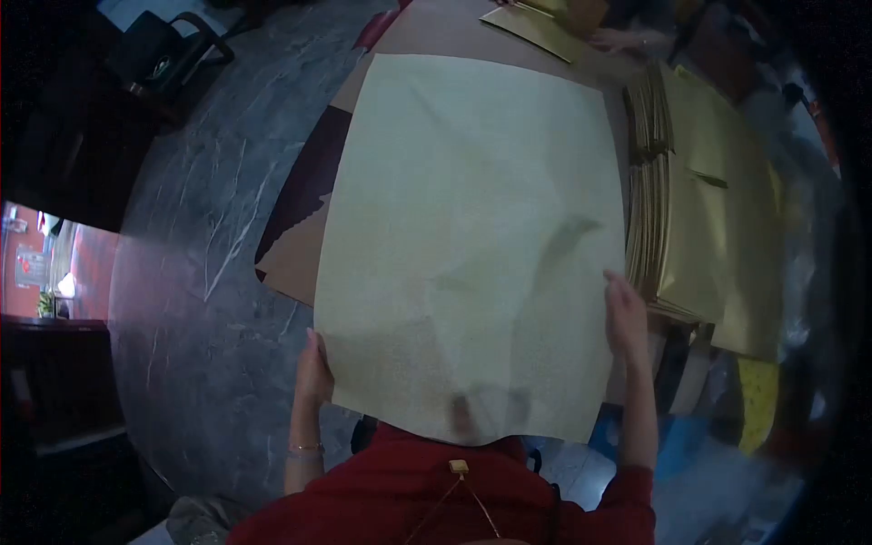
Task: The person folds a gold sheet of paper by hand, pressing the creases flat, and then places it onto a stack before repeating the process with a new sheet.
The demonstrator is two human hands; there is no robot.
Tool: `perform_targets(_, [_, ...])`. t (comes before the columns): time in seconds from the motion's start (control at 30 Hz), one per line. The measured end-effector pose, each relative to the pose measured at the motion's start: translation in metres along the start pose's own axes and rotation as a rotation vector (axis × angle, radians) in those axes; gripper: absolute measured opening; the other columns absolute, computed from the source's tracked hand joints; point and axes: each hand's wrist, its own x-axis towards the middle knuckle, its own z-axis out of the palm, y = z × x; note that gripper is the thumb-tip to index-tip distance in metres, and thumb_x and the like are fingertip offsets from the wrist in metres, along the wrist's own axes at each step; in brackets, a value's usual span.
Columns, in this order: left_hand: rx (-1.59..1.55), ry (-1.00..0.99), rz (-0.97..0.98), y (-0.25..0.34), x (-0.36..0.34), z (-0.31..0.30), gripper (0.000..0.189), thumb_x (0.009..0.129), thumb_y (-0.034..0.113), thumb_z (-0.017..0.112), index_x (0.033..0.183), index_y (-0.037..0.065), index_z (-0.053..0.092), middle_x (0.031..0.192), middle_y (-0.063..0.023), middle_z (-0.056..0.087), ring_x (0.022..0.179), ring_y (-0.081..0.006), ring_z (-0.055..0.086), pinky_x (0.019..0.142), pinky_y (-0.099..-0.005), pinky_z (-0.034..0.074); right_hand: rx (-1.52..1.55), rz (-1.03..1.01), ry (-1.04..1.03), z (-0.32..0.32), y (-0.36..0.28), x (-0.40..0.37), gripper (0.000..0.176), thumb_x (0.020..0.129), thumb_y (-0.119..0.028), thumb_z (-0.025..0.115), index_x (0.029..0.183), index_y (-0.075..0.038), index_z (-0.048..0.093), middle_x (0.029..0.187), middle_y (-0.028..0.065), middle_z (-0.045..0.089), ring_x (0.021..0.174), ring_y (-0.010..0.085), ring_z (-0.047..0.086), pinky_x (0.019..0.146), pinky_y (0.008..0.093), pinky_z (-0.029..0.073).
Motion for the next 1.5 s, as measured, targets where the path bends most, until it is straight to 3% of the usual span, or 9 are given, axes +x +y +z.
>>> perform_targets(0.2, [0.693, -0.121, 0.232, 0.077, -0.025, -0.002, 0.052, 0.089, 0.022, 0.062, 0.134, 0.004, 0.046, 0.080, 0.0034, 0.054, 0.066, -0.0049, 0.044, 0.063, -0.0227, 0.039, 0.234, -0.002, 0.035, -0.015, 0.023, -0.061, 0.035, 0.099, -0.017, 0.040, 0.130, -0.004, 0.050, 0.134, 0.0106, 0.049, 0.125, 0.0225, 0.045, 0.103, 0.0325, 0.036])
perform_targets(0.37, [0.749, -0.226, 0.394, 0.087, -0.019, -0.005, 0.042, 0.087, 0.015, 0.062, 0.126, 0.003, 0.056, 0.099, -0.0032, 0.063, 0.084, -0.0106, 0.056, 0.077, -0.0248, 0.046, 0.295, -0.140, -0.125, 0.003, 0.054, -0.073, 0.040, 0.090, 0.006, 0.046, 0.129, -0.004, 0.050, 0.130, 0.0098, 0.052, 0.127, 0.0220, 0.044, 0.106, 0.0337, 0.035])
perform_targets(0.53, [0.648, -0.312, 0.321, 0.130, -0.021, 0.020, 0.030, 0.088, 0.014, 0.055, 0.112, -0.002, 0.064, 0.112, -0.0069, 0.063, 0.096, -0.0136, 0.058, 0.086, -0.0259, 0.046, -0.104, -0.543, 0.162, 0.001, 0.040, -0.041, 0.044, 0.067, 0.015, 0.057, 0.099, -0.013, 0.071, 0.085, 0.0083, 0.052, 0.075, 0.0226, 0.053, 0.067, 0.0290, 0.044])
perform_targets(0.8, [0.193, -0.481, 0.425, 0.191, -0.033, 0.028, 0.043, 0.088, 0.021, 0.055, 0.124, -0.001, 0.052, 0.117, -0.0125, 0.060, 0.102, -0.0180, 0.060, 0.089, -0.0290, 0.048, -0.118, -0.841, 0.488, -0.020, -0.011, -0.050, 0.026, 0.077, 0.010, 0.058, 0.095, -0.008, 0.066, 0.096, 0.0081, 0.057, 0.093, 0.0248, 0.057, 0.079, 0.0322, 0.048])
perform_targets(0.87, [0.435, -0.566, 0.792, 0.188, -0.031, 0.004, 0.043, 0.089, 0.024, 0.054, 0.124, 0.000, 0.052, 0.121, -0.0160, 0.058, 0.107, -0.0210, 0.059, 0.092, -0.0317, 0.048, 0.095, -0.894, 0.430, -0.018, -0.008, -0.060, 0.013, 0.083, 0.003, 0.058, 0.094, -0.004, 0.059, 0.107, 0.0106, 0.060, 0.105, 0.0277, 0.056, 0.089, 0.0363, 0.047])
perform_targets(0.97, [0.575, -0.446, 0.957, 0.177, -0.036, -0.026, 0.041, 0.092, 0.031, 0.052, 0.121, 0.001, 0.053, 0.129, -0.0210, 0.051, 0.115, -0.0259, 0.054, 0.096, -0.0366, 0.046, 0.389, -0.778, 0.307, 0.000, 0.004, -0.078, 0.010, 0.088, -0.008, 0.056, 0.097, -0.004, 0.053, 0.108, 0.0151, 0.062, 0.106, 0.0288, 0.057, 0.092, 0.0386, 0.046])
perform_targets(1.03, [0.352, -0.390, 0.618, 0.171, -0.078, 0.000, 0.041, 0.093, 0.032, 0.051, 0.120, 0.002, 0.051, 0.132, -0.0229, 0.047, 0.118, -0.0285, 0.052, 0.097, -0.0393, 0.046, 0.641, -0.528, 0.255, 0.012, 0.031, -0.082, 0.014, 0.092, -0.017, 0.052, 0.098, -0.004, 0.052, 0.100, 0.0148, 0.062, 0.095, 0.0238, 0.060, 0.086, 0.0375, 0.048])
perform_targets(1.33, [0.164, -0.547, 1.106, 0.156, -0.102, 0.034, 0.036, 0.094, 0.027, 0.047, 0.120, 0.002, 0.049, 0.125, -0.0193, 0.052, 0.112, -0.0257, 0.055, 0.099, -0.0388, 0.044, 0.813, -0.567, 0.303, 0.011, 0.027, -0.076, 0.015, 0.093, -0.016, 0.052, 0.097, -0.002, 0.051, 0.085, 0.0066, 0.059, 0.075, 0.0139, 0.058, 0.067, 0.0263, 0.048])
perform_targets(1.5, [0.602, -0.071, 0.987, 0.177, -0.118, 0.065, 0.028, 0.095, 0.024, 0.044, 0.108, 0.004, 0.059, 0.109, -0.0091, 0.058, 0.097, -0.0137, 0.057, 0.087, -0.0267, 0.045, 0.683, -0.435, 0.382, 0.005, 0.013, -0.057, 0.012, 0.092, -0.011, 0.051, 0.099, -0.001, 0.054, 0.086, 0.0036, 0.058, 0.073, 0.0098, 0.056, 0.065, 0.0234, 0.047])
